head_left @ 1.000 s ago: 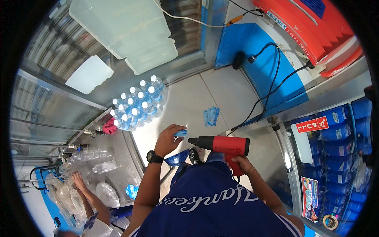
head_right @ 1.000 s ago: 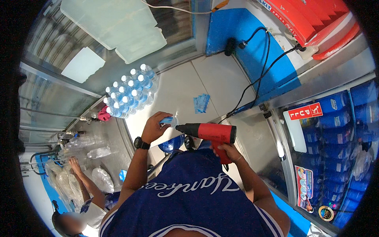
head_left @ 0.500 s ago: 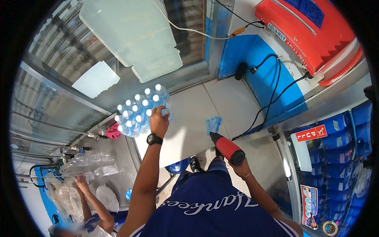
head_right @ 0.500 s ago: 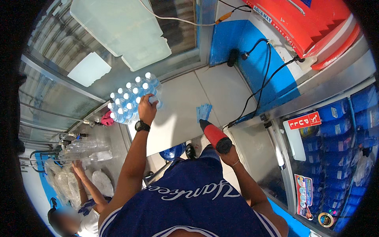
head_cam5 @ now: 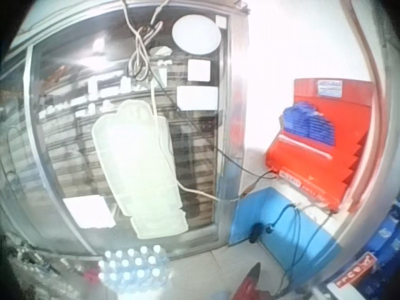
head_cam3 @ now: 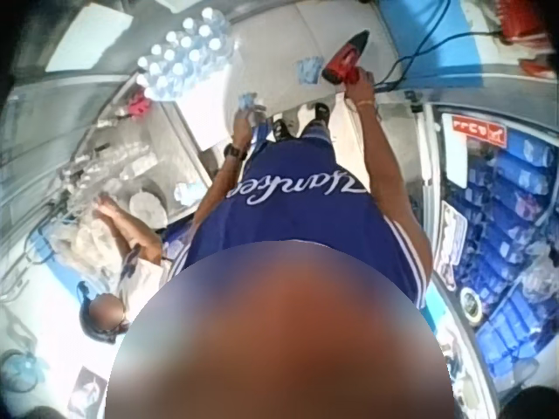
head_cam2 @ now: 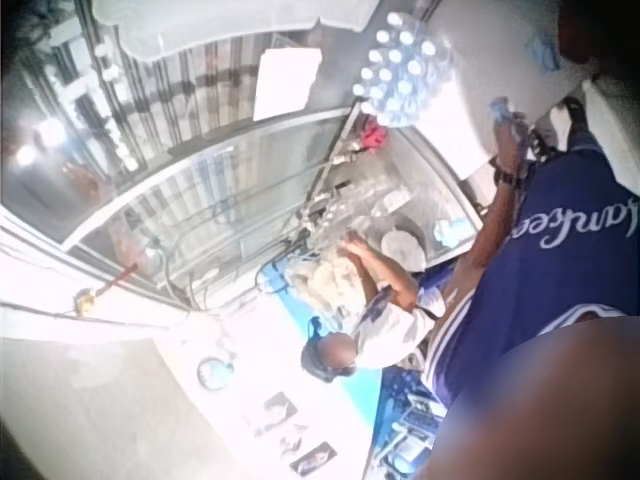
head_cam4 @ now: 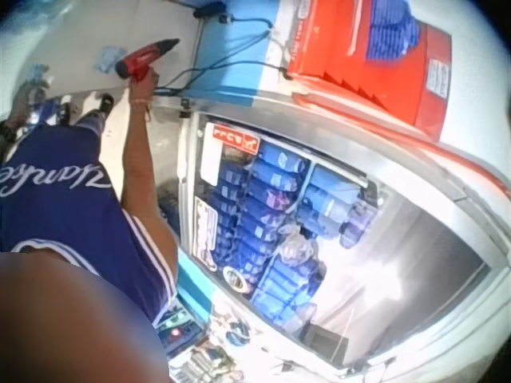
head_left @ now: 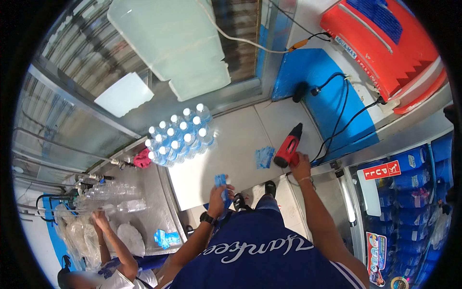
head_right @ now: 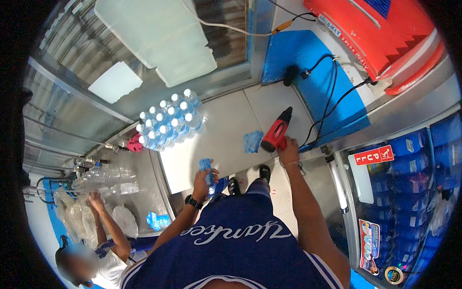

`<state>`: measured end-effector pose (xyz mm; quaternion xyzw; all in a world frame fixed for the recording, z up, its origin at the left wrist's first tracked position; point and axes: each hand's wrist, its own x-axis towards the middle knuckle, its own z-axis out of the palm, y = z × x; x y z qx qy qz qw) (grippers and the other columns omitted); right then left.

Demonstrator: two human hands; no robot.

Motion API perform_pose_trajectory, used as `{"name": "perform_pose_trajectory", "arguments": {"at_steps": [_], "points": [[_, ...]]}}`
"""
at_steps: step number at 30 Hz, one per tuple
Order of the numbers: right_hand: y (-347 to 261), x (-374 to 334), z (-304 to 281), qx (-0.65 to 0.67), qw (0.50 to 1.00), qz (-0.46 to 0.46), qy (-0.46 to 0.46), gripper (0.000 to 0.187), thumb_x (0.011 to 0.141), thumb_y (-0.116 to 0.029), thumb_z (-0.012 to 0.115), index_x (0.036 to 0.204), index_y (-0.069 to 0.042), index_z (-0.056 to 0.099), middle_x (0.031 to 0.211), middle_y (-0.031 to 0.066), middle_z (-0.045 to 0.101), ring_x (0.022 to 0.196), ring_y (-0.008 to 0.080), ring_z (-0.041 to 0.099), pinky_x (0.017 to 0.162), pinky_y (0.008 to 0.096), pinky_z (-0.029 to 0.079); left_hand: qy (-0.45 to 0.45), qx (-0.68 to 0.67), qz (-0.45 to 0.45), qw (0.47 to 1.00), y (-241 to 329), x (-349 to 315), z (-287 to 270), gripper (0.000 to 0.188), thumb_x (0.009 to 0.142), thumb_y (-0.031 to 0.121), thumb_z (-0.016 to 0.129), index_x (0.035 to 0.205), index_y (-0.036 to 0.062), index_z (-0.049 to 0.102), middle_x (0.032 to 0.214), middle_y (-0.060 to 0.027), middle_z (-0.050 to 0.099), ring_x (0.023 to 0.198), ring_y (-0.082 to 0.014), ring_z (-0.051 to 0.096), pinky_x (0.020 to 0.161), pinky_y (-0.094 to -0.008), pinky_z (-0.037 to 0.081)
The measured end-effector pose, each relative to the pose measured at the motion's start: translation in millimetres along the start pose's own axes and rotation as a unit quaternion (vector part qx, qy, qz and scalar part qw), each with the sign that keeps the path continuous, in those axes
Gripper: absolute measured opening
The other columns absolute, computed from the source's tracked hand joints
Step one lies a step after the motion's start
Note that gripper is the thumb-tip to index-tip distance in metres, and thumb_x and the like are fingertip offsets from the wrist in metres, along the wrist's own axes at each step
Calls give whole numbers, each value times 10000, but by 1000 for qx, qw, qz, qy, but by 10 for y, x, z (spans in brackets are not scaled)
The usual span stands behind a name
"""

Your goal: The person repeatedly picks up small blue labels, uses a red heat gun to warm the label area on plastic water bottles, and presses the label onto the bottle surface. The person handles multiple bottles one at a time, placing each labeled bottle on a nearby table. Another person is visible in the background handling empty bottles.

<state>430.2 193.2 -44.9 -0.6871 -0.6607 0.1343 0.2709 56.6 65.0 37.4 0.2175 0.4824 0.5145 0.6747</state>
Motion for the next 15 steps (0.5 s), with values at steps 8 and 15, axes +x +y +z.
{"name": "perform_pose_trajectory", "arguments": {"at_steps": [8, 15], "points": [[520, 606, 143, -215, 974, 72, 4, 794, 744, -198, 857, 1453, -178, 501, 1427, 178, 512, 1323, 380, 510, 1073, 519, 438, 12, -113, -31, 993, 13, -328, -51, 466, 1041, 96, 502, 1493, -1, 449, 1183, -178, 683, 1051, -267, 707, 914, -390, 605], [-345, 200, 104, -21, 985, -52, 165, 699, 825, -10, 717, 1479, -101, 485, 1463, 184, 503, 1368, 379, 474, 1107, 487, 431, 36, -21, 2, 999, 112, -83, 121, 473, 1018, 121, 645, 1450, 3, 491, 1182, -157, 688, 1055, -240, 705, 914, -378, 604]]}}
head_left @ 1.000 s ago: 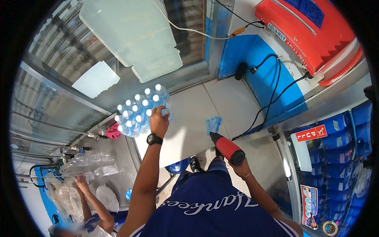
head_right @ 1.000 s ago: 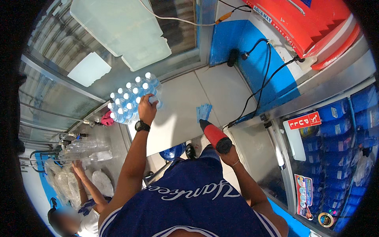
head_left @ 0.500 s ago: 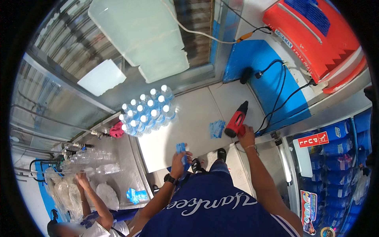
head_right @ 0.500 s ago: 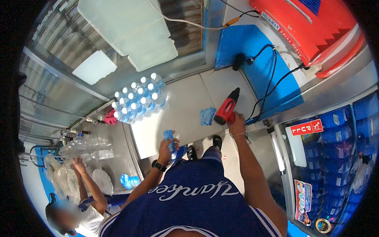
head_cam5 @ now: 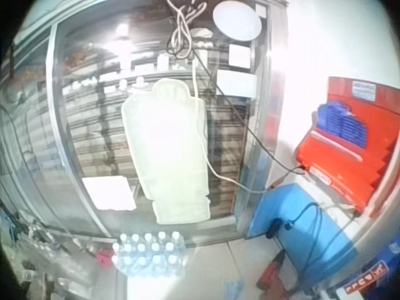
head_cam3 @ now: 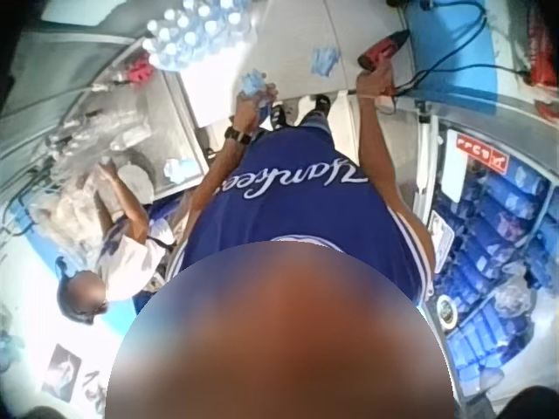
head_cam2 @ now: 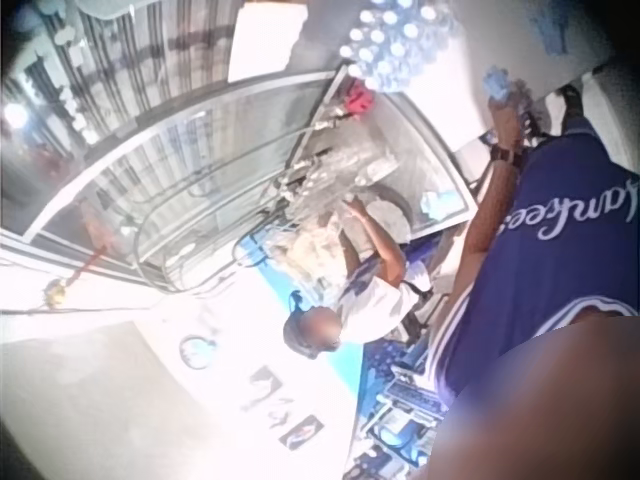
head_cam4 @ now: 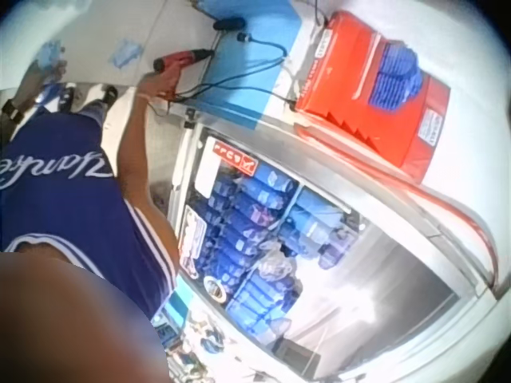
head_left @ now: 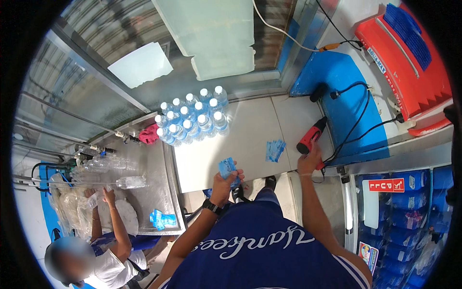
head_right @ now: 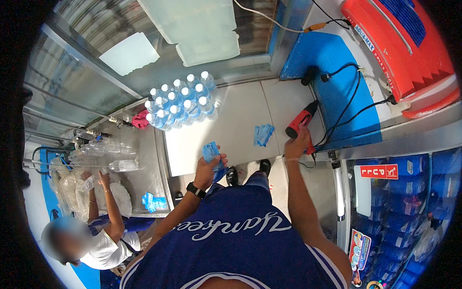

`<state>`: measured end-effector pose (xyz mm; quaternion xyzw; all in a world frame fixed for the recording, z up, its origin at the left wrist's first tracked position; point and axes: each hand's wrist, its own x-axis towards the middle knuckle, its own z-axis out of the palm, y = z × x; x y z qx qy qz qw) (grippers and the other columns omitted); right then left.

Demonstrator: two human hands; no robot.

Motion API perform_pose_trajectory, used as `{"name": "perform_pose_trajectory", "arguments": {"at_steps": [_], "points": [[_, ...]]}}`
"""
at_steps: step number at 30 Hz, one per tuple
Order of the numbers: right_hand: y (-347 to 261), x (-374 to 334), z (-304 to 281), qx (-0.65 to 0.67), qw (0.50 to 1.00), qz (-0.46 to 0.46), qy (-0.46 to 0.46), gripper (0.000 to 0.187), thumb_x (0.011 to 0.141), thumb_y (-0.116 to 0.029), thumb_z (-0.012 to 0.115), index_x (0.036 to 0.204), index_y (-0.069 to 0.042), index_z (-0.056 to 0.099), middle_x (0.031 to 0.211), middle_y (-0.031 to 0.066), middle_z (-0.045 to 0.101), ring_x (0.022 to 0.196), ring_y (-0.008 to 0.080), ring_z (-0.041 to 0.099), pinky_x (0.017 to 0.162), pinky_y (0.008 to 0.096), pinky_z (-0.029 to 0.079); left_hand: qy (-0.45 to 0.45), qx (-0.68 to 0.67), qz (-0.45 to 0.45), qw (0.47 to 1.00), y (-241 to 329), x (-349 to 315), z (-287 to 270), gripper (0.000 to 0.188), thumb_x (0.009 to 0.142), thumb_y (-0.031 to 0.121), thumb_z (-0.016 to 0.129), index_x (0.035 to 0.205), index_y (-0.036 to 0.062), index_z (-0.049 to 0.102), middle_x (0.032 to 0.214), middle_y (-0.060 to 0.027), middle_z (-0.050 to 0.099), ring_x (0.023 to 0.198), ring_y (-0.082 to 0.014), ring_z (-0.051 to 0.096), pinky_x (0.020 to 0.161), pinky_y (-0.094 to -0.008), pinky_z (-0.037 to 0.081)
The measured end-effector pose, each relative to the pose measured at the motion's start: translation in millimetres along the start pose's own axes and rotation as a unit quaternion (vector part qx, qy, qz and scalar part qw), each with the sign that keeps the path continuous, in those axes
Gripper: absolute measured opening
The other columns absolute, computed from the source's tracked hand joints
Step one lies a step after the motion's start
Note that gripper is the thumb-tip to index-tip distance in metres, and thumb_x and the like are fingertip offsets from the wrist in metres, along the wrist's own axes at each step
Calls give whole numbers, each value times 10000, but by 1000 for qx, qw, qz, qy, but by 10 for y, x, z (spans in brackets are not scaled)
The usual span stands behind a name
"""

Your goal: The person repeatedly picks up small blue labels, uses a red heat gun to warm the label area on plastic water bottles, and presses the label onto the bottle surface. The person handles multiple bottles one at a time, placing each labeled bottle on a nearby table. Another person is visible in the background handling empty bottles.

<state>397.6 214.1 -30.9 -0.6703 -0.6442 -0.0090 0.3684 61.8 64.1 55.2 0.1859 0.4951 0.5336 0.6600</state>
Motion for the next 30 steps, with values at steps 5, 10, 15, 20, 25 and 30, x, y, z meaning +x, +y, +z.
{"name": "perform_pose_trajectory", "arguments": {"at_steps": [5, 10, 15, 20, 25, 30], "points": [[-1339, -425, -380, 369, 868, -56, -328, 511, 876, -78, 713, 1366, -39, 573, 1327, 167, 611, 1185, 352, 628, 1031, 435, 506, -109, 119, -34, 986, -97, 129, 48, 604, 1000, 106, 665, 1532, 23, 392, 1157, -140, 691, 1054, -221, 705, 907, -380, 602], [-1754, -101, -557, 294, 812, -155, -479, 390, 910, -120, 711, 1285, -56, 630, 1199, 158, 651, 1059, 347, 661, 939, 400, 534, -241, 331, 45, 911, 47, 214, 146, 790, 984, 67, 664, 1627, 66, 206, 1277, -152, 636, 1078, -224, 701, 938, -386, 598], [-1613, -210, -367, 426, 835, 132, -321, 213, 944, -66, 698, 1149, -24, 659, 1017, 99, 670, 922, 217, 686, 788, 348, 566, -146, 51, -58, 986, 191, 260, 131, 882, 938, 94, 714, 1633, 62, 173, 1414, -161, 522, 1248, -243, 604, 1012, -407, 548], [-1650, -872, -186, 549, 638, 448, -301, 237, 934, -65, 734, 1141, -35, 622, 1042, 60, 670, 895, 124, 667, 724, 286, 573, -184, 85, -33, 979, -158, 232, 75, 641, 1007, 215, 663, 1560, 69, 372, 1419, -131, 574, 1298, -230, 579, 1068, -390, 500], [-1748, -1036, -156, 392, 773, 281, -413, 343, 888, -172, 812, 1113, 6, 624, 993, 93, 696, 869, 161, 683, 789, 308, 572, -43, -173, -70, 982, -362, 239, 22, 393, 1080, 171, 530, 1424, -18, 512, 1264, -176, 681, 1143, -273, 678, 1034, -407, 532], [-1814, -791, -224, 388, 847, 153, -330, 351, 887, -245, 832, 1059, 1, 650, 928, 95, 717, 846, 149, 689, 772, 300, 573, -8, 21, -10, 1000, -376, 241, -158, 216, 1030, 132, 623, 1198, 4, 666, 1018, -79, 747, 883, -163, 705, 810, -321, 574]]}}
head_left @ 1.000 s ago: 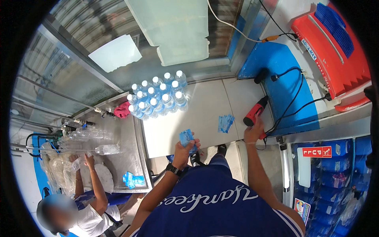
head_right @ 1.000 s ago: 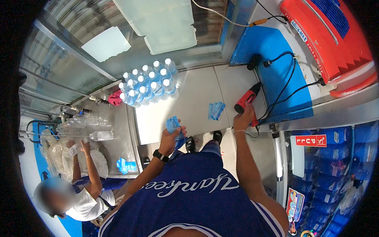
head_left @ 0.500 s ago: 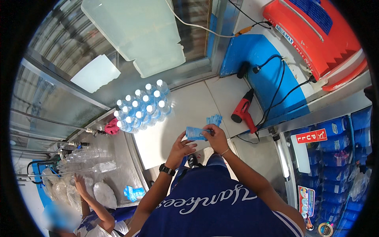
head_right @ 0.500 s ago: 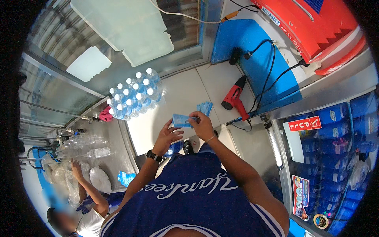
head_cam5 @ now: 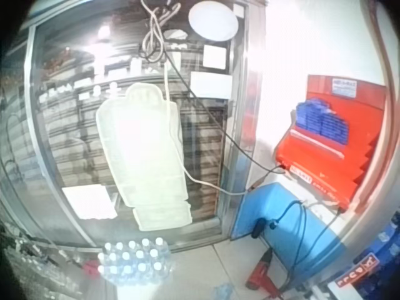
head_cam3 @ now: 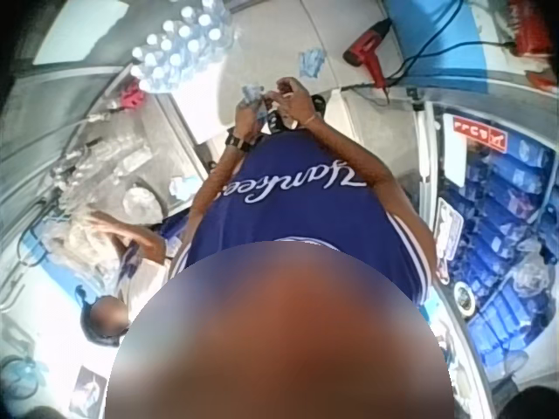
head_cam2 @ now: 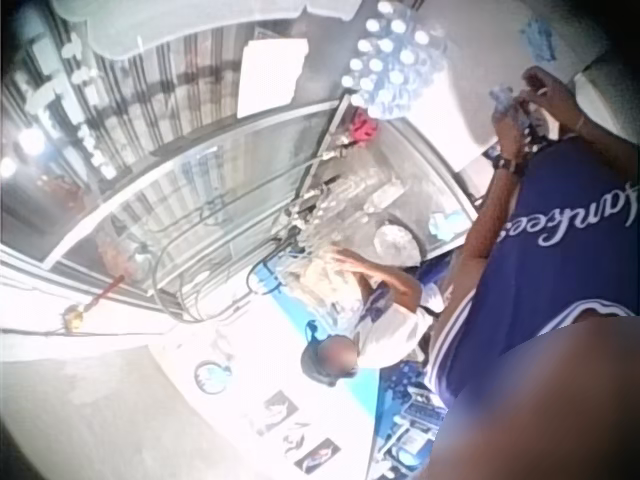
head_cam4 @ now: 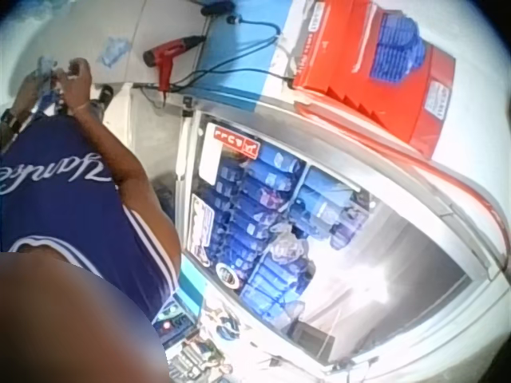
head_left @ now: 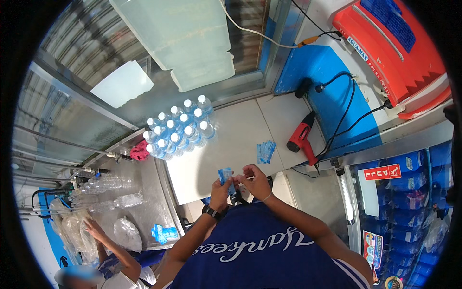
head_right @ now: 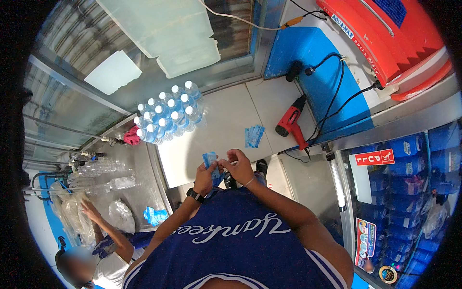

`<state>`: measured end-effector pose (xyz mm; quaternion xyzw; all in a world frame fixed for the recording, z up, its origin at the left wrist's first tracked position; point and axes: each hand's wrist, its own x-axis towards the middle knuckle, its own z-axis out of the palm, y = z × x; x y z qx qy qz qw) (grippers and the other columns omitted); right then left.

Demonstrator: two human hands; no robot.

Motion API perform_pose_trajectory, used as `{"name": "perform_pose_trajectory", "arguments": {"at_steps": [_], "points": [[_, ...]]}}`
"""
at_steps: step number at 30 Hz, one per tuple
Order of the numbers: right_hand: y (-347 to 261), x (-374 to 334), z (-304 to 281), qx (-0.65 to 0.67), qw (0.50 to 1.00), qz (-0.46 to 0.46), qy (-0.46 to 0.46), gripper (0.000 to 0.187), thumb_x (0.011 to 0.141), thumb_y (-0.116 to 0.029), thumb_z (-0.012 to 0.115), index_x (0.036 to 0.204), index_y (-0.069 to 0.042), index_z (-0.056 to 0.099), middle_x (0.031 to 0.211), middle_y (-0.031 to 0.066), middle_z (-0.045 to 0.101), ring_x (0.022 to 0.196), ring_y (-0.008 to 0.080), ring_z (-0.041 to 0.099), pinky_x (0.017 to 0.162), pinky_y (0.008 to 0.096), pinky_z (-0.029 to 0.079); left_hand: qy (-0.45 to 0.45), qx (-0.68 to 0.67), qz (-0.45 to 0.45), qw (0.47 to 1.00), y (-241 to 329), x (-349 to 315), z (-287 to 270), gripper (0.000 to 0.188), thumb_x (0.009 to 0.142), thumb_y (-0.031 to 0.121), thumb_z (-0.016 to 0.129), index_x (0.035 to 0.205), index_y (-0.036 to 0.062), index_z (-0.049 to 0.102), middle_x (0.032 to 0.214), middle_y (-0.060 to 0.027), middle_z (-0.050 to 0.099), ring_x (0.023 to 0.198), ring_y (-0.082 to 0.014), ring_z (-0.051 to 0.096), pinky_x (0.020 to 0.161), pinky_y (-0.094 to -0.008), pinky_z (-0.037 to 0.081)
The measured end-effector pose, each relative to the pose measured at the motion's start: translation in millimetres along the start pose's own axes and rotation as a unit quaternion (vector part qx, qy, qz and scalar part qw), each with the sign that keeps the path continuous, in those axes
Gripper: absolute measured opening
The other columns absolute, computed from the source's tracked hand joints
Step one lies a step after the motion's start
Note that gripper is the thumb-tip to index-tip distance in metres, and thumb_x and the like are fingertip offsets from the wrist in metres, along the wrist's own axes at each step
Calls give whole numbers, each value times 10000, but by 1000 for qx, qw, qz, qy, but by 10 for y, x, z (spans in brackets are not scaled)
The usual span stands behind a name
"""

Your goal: The person repeatedly picks up small blue labels, uses a red heat gun to warm the label area on plastic water bottles, and presses the label onto the bottle surface. The person handles multiple bottles one at a time, placing each labeled bottle on a nearby table. Another person is visible in the background handling empty bottles.

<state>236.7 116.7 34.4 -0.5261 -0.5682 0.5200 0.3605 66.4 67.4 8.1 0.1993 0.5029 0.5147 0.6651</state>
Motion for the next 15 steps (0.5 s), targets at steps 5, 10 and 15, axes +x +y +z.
{"name": "perform_pose_trajectory", "arguments": {"at_steps": [5, 10, 15], "points": [[68, 33, 138, 32, 993, 84, -80, 345, 900, -274, 825, 1035, 3, 671, 896, 83, 721, 806, 147, 689, 745, 296, 575, 6, 71, 15, 997, -44, -10, 21, 138, 998, 128, 683, 1075, 14, 693, 957, -49, 733, 826, -115, 675, 754, -288, 552], [241, -73, 214, 103, 992, 73, -24, 277, 950, -241, 772, 1027, 7, 676, 902, 61, 731, 777, 134, 686, 715, 285, 574, 29, 90, 46, 994, -20, -94, 81, 161, 971, 152, 730, 1060, 21, 697, 949, -47, 735, 831, -119, 679, 765, -291, 561], [299, -127, 121, 193, 964, 177, -51, 229, 977, -198, 737, 1056, 6, 671, 943, 59, 716, 853, 147, 705, 805, 295, 605, 22, 143, 21, 989, -100, -83, 39, 184, 953, 137, 751, 1086, 20, 701, 963, -50, 743, 841, -124, 687, 769, -294, 563]]}}
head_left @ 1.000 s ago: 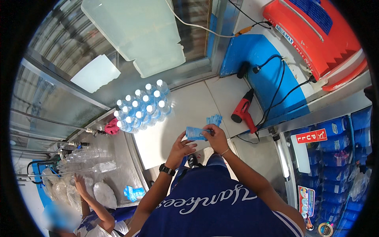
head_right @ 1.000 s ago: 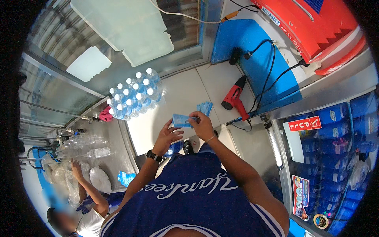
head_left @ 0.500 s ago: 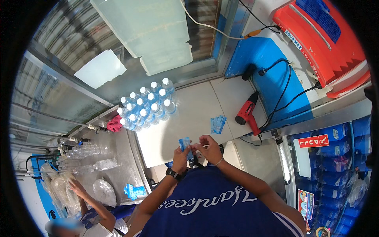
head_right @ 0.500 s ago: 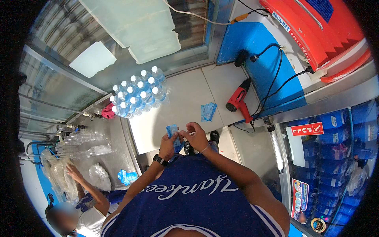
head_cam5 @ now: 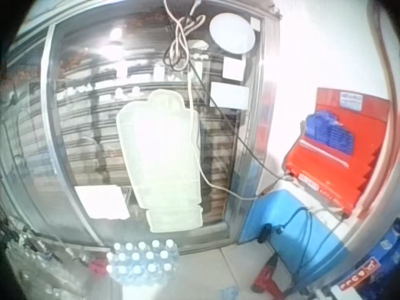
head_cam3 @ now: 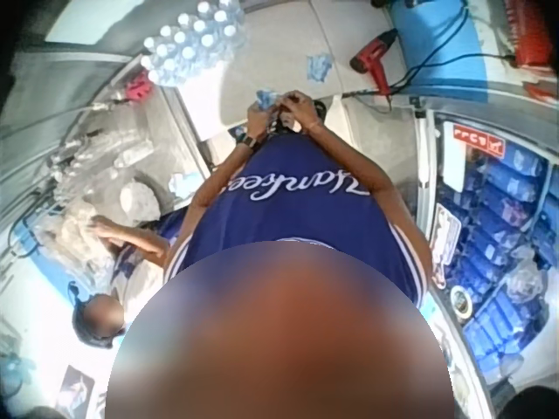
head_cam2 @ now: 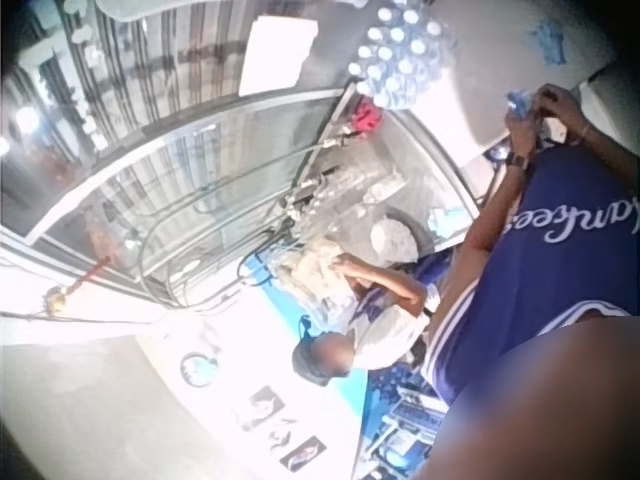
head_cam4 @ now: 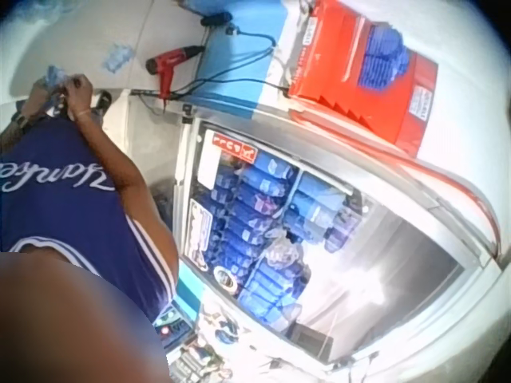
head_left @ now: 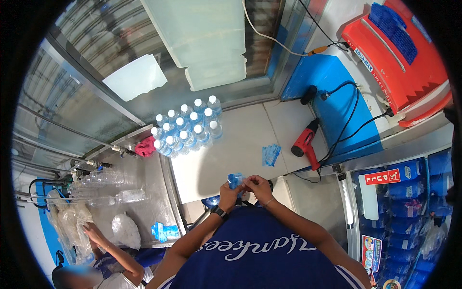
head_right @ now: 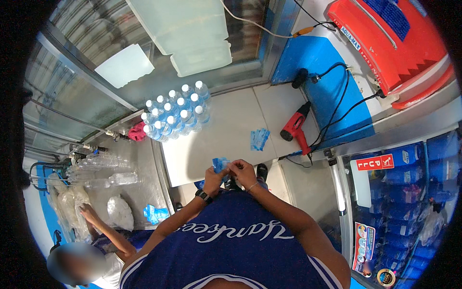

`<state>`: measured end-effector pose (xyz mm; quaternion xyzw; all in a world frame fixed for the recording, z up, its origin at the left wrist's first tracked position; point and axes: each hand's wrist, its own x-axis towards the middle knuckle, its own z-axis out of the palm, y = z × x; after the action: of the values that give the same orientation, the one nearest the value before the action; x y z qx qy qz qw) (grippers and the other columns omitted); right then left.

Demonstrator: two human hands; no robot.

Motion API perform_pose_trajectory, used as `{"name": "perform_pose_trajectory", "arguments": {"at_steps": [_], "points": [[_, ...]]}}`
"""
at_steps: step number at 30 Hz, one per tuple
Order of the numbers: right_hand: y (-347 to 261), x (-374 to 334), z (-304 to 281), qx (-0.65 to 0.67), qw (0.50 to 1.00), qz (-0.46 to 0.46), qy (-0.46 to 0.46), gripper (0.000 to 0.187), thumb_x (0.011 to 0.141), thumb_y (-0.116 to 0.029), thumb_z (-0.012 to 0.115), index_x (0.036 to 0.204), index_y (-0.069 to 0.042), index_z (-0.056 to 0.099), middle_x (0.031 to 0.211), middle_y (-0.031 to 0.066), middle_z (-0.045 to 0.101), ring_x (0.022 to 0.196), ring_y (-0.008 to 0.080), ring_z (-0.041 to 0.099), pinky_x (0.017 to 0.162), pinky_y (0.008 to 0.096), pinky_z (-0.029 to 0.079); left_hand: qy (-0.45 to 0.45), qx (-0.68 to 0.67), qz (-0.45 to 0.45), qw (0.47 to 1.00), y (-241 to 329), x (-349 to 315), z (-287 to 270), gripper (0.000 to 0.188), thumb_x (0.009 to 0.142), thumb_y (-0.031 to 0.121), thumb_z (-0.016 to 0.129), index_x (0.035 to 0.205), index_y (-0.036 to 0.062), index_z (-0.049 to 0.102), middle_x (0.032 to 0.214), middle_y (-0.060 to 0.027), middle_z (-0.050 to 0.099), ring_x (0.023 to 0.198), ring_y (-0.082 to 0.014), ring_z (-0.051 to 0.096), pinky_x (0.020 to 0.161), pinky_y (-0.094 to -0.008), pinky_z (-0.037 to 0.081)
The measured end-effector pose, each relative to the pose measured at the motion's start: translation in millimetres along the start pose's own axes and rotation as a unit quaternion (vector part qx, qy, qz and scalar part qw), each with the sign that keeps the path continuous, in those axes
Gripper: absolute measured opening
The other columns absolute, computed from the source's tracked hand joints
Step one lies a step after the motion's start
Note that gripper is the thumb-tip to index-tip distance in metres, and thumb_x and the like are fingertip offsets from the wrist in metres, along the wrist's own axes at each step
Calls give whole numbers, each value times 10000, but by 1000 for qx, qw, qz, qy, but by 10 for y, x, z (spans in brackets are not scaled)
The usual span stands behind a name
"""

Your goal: The person repeatedly picks up small blue labels, uses a red heat gun to warm the label area on plastic water bottles, and presses the label onto the bottle surface. The person handles multiple bottles one at a time, placing each labeled bottle on a nearby table. Another person is visible in the background handling empty bottles.

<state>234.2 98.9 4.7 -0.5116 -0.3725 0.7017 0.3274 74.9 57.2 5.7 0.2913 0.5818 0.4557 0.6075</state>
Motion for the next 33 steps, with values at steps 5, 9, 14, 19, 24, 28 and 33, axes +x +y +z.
{"name": "perform_pose_trajectory", "arguments": {"at_steps": [5, 9, 14, 19, 24, 28, 33], "points": [[28, -76, -101, 51, 998, 36, -9, 233, 976, -198, 741, 1066, 3, 667, 958, 55, 700, 896, 153, 712, 846, 308, 622, -26, -21, 7, 999, -86, 18, 29, 195, 934, 119, 771, 1081, 14, 699, 970, -52, 745, 852, -124, 689, 760, -293, 561], [23, -94, -228, 9, 1000, 4, -29, 240, 961, -229, 761, 1040, -17, 681, 950, 48, 707, 842, 120, 686, 761, 275, 591, -23, -14, 28, 999, -23, -54, 154, 205, 918, 147, 788, 1054, 19, 702, 902, -30, 725, 767, -100, 661, 666, -264, 536], [-76, -52, -397, 38, 998, 31, -27, 236, 960, -232, 761, 1019, -17, 685, 951, 45, 709, 845, 112, 683, 742, 274, 598, -37, 60, 20, 997, 120, -140, 335, 240, 991, 199, 717, 1138, 12, 688, 973, -45, 736, 850, -110, 677, 750, -289, 557], [-193, -130, -631, -32, 999, 12, -36, 230, 978, -221, 738, 1023, -5, 676, 932, 45, 701, 836, 116, 685, 737, 285, 616, -3, -46, -25, 999, 135, -207, 569, 273, 1042, 256, 651, 1167, 15, 678, 973, -43, 731, 867, -104, 677, 753, -282, 554], [-217, -188, -880, -55, 997, -27, -41, 210, 994, -221, 721, 1027, -23, 661, 902, 23, 681, 805, 106, 671, 702, 273, 596, -7, -98, -38, 994, 92, -308, 803, 328, 1067, 321, 602, 1167, 15, 665, 1015, -61, 732, 840, -133, 702, 740, -296, 579], [-260, -236, -1054, -65, 995, -32, -72, 181, 1001, -222, 711, 1023, -52, 652, 883, 2, 666, 784, 96, 654, 688, 263, 570, 22, -145, -23, 989, 5, -405, 1012, 358, 1084, 348, 564, 1165, 12, 657, 1029, -76, 732, 825, -148, 714, 740, -305, 600], [-347, -324, -1202, 107, 978, 129, -126, 151, 1023, -262, 677, 1086, -135, 626, 954, -28, 639, 874, 101, 637, 795, 289, 551, 78, -180, -4, 981, -147, -485, 1165, 262, 1073, 267, 599, 1178, 35, 657, 1046, -59, 726, 891, -132, 699, 774, -317, 606]]}}
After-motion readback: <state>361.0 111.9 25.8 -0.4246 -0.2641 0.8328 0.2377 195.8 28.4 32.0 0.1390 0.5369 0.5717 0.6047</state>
